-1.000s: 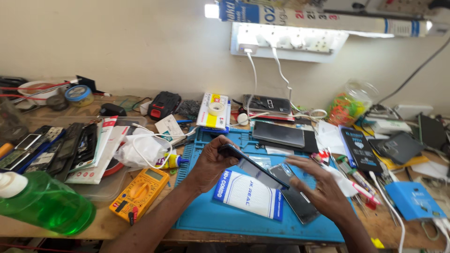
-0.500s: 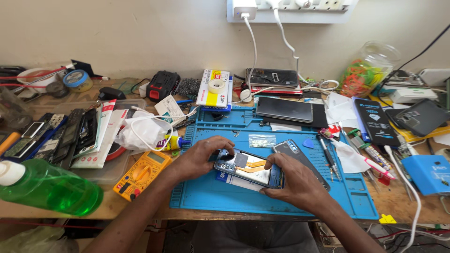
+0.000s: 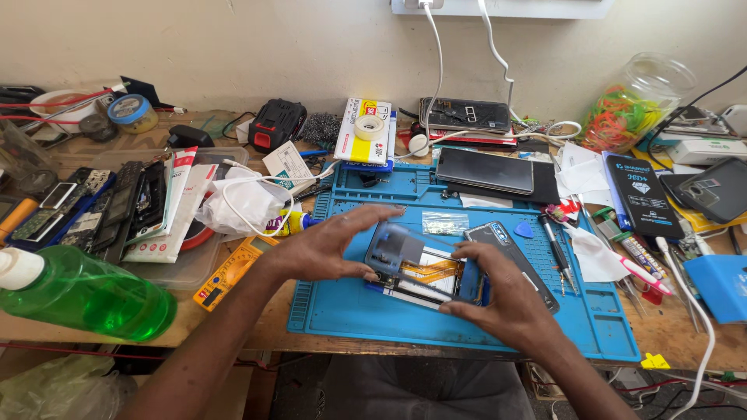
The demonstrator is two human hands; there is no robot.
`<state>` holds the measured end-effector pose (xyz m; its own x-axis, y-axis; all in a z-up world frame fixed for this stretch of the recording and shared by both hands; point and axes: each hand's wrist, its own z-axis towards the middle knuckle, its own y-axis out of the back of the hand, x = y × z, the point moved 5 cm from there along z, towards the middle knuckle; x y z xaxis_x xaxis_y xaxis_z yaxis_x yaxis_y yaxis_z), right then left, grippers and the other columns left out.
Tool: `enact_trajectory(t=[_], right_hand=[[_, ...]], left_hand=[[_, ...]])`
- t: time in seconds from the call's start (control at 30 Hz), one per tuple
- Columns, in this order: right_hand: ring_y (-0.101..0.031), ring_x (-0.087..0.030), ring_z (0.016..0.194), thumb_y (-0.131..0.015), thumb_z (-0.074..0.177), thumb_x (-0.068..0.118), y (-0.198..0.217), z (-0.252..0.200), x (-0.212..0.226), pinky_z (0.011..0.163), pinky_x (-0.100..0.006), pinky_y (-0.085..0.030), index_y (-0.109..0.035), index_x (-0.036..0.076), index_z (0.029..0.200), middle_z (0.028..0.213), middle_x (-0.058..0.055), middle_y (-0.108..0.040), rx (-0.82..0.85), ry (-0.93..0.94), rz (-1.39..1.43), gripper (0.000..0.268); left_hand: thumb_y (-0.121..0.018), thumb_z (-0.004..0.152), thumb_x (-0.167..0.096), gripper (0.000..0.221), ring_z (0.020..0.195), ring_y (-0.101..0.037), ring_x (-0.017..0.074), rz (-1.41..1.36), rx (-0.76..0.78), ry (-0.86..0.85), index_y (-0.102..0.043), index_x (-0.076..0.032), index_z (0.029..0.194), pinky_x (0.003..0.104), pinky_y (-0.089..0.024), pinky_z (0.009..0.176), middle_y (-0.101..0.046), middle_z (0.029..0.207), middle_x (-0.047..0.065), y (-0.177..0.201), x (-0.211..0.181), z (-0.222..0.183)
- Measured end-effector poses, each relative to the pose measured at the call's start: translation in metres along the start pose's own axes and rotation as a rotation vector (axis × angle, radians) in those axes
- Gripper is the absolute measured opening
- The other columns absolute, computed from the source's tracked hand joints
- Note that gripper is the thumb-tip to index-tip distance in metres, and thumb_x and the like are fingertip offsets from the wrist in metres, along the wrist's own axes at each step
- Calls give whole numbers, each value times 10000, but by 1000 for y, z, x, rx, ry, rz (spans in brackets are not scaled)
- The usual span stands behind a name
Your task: The person connects a smartphone to a charger, then uses a prying tool to open the device's back cover. They remove the back cover and battery, then use tweezers to handle small internal components and connectors on the motherboard.
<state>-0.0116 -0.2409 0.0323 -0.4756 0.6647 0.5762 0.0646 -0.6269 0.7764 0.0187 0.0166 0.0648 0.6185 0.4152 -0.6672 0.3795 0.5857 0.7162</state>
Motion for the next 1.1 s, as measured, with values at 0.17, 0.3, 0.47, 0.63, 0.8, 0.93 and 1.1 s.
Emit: enact_trajectory(t=[0.17, 0.3, 0.47, 0.63, 0.8, 0.93, 1.1], right_hand=[[-668, -284, 1103, -922, 590, 364, 47, -3, -39, 962, -387, -526, -589, 102, 1307, 1201, -117, -696, -213, -227, 10, 833], [-664, -331, 1146, -922, 665, 394, 92, -23, -75, 956, -437, -523, -594, 62, 1329, 1256, -179, -673, -385, -386, -278, 812], [-637, -382, 1176, -900, 663, 484, 96, -39, -84, 967, -502, -491, -596, 41, 1338, 1297, -207, -659, -398, -354, -557, 862], [-582, -343, 1238, -813, 707, 534, 44, -56, -50, 1026, -528, -434, -631, 91, 1282, 1344, -187, -627, -287, -188, -498, 749], [-590, -334, 1230, -767, 799, 397, 34, -57, -44, 997, -523, -426, -655, 102, 1275, 1341, -165, -636, -262, -251, -542, 571], [-623, -305, 1176, -750, 820, 289, 46, -51, -38, 974, -504, -440, -663, 107, 1235, 1296, -108, -676, -308, -156, -521, 462], [-692, -232, 1086, -699, 888, 108, 21, -14, -20, 929, -396, -535, -672, 156, 1248, 1125, -42, -743, -41, 60, -80, 364]], left_hand=[[-869, 786, -270, 899, 1508, -417, 308, 135, -290, 44, -410, -159, 1551, 447, -367, 1226, -433, 1626, 109, 15, -12, -11], [-800, 885, -313, 769, 1509, -414, 317, 233, -223, 38, -445, -142, 1546, 449, -366, 1217, -466, 1605, 119, -14, -7, -23], [-832, 800, -379, 877, 1435, -365, 337, 213, -34, 172, -400, -76, 1500, 460, -302, 1162, -426, 1536, 164, -38, 11, -16], [-815, 783, -353, 828, 1402, -433, 300, 245, -56, 238, -441, -108, 1481, 442, -341, 1162, -501, 1500, 117, -42, 15, -9], [-859, 727, -390, 926, 1376, -441, 299, 249, -51, 293, -450, -128, 1515, 442, -337, 1157, -509, 1451, 118, -46, 12, -5], [-859, 748, -385, 806, 1382, -454, 313, 227, -128, 164, -519, -91, 1417, 465, -356, 1131, -530, 1459, 127, -52, -2, -11], [-859, 756, -394, 606, 1330, -486, 313, 296, -249, 77, -662, -147, 1273, 469, -396, 1099, -568, 1397, 114, -54, -8, -27]])
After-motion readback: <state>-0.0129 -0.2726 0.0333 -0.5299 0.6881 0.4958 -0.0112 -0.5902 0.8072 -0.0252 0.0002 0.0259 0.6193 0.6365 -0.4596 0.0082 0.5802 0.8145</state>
